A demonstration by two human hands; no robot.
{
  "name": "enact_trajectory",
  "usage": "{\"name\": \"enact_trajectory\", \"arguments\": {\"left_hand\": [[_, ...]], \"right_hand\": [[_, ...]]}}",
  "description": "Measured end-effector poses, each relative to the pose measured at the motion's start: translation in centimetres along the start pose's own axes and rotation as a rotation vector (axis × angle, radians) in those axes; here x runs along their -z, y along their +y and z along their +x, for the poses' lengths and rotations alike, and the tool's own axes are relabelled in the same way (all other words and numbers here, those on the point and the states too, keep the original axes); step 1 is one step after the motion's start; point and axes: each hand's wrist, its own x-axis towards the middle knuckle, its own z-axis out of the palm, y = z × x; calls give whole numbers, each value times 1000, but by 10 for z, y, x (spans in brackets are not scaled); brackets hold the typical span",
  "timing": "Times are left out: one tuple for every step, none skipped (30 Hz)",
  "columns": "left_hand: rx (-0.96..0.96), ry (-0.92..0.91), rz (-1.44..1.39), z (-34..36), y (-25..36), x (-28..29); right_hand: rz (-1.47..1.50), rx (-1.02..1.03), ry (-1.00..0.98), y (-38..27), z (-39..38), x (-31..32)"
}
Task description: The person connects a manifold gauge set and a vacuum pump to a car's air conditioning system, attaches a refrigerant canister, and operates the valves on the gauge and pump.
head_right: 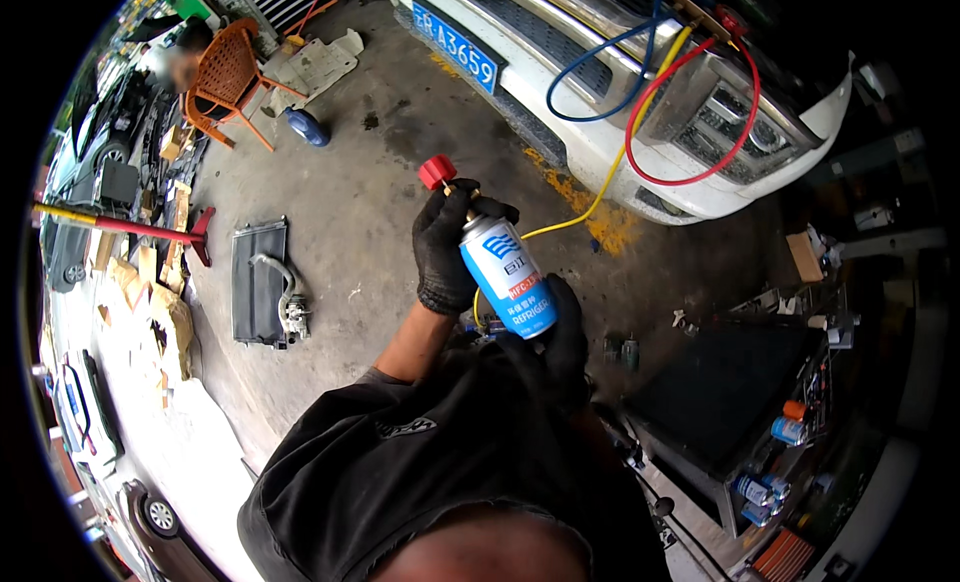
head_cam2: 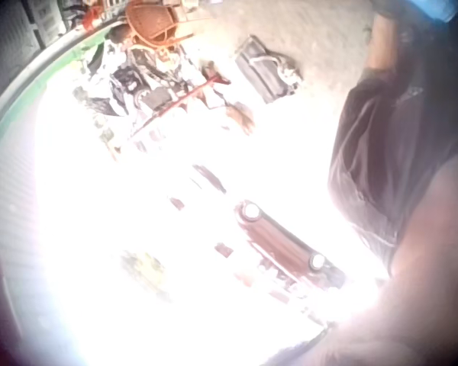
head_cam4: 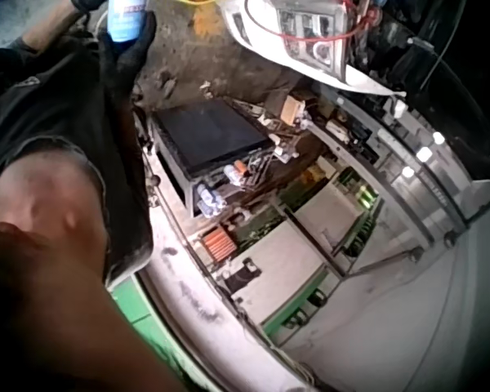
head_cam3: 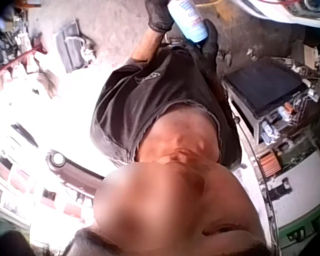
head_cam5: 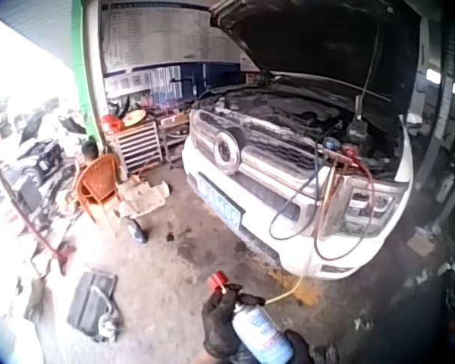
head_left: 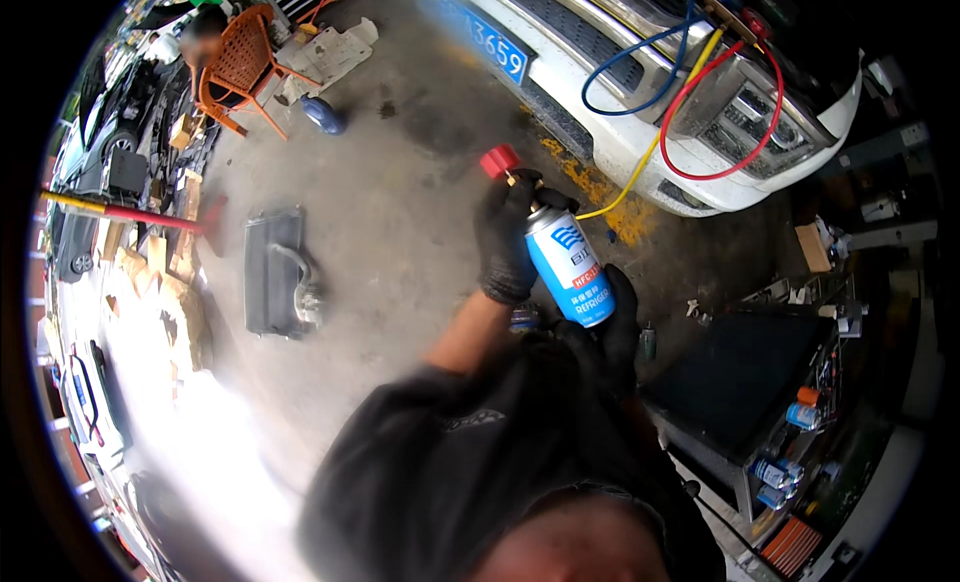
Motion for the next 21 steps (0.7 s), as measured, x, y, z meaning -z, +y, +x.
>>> {"name": "enact_trajectory", "arguments": {"left_hand": [[21, -10, -4, 0, -1, 1], [41, -20, -7, 2, -1, 3], [61, -29, -11, 3, -2, 5], [51, -31, 17, 6, -4, 8], [48, -29, 34, 6, -4, 8], [44, -27, 52, 5, -3, 9], [33, -22, 73, 6, -2, 10], [45, -6, 41, 6, -2, 14], [45, 1, 17, 7, -6, 17], [45, 10, -6, 8, -10, 22], [39, 23, -28, 9, -11, 25], [41, 49, -27, 9, -11, 26], [42, 72, -23, 9, -12, 26], [43, 94, -19, 9, -12, 25], [39, 63, -20, 8, -12, 25], [40, 31, -24, 8, -13, 24], [40, -1, -28, 7, -13, 24], [34, -26, -40, 7, -14, 23], [46, -33, -46, 7, -14, 22], [57, -40, -52, 6, -12, 20], [68, -48, -58, 5, -10, 17]], "right_hand": [[14, -23, -5, 1, 0, 1], [311, -120, -10, -3, 2, -4], [374, -203, -42, 7, 1, -5], [754, -430, -97, 10, -1, -5], [989, -523, -179, 13, -1, -4], [1207, -643, -246, 17, -3, -3], [1280, -630, -352, 21, 2, -1], [1350, -614, -459, 22, 5, 0], [1188, -537, -294, 19, 5, -2], [1022, -461, -135, 3, 9, -10], [854, -383, 12, -6, 13, -14], [563, -257, 16, -5, 14, -15], [276, -126, 24, -1, 14, -15], [-11, 7, 33, 3, 14, -15], [-97, 71, 35, 6, 13, -13], [-189, 132, 38, 7, 12, -11], [-280, 194, 42, 9, 10, -10], [-243, 180, 48, 10, 9, -10], [-209, 164, 54, 12, 6, -9], [-174, 149, 59, 13, 4, -9], [14, 57, 56, 11, 3, -10]]}}
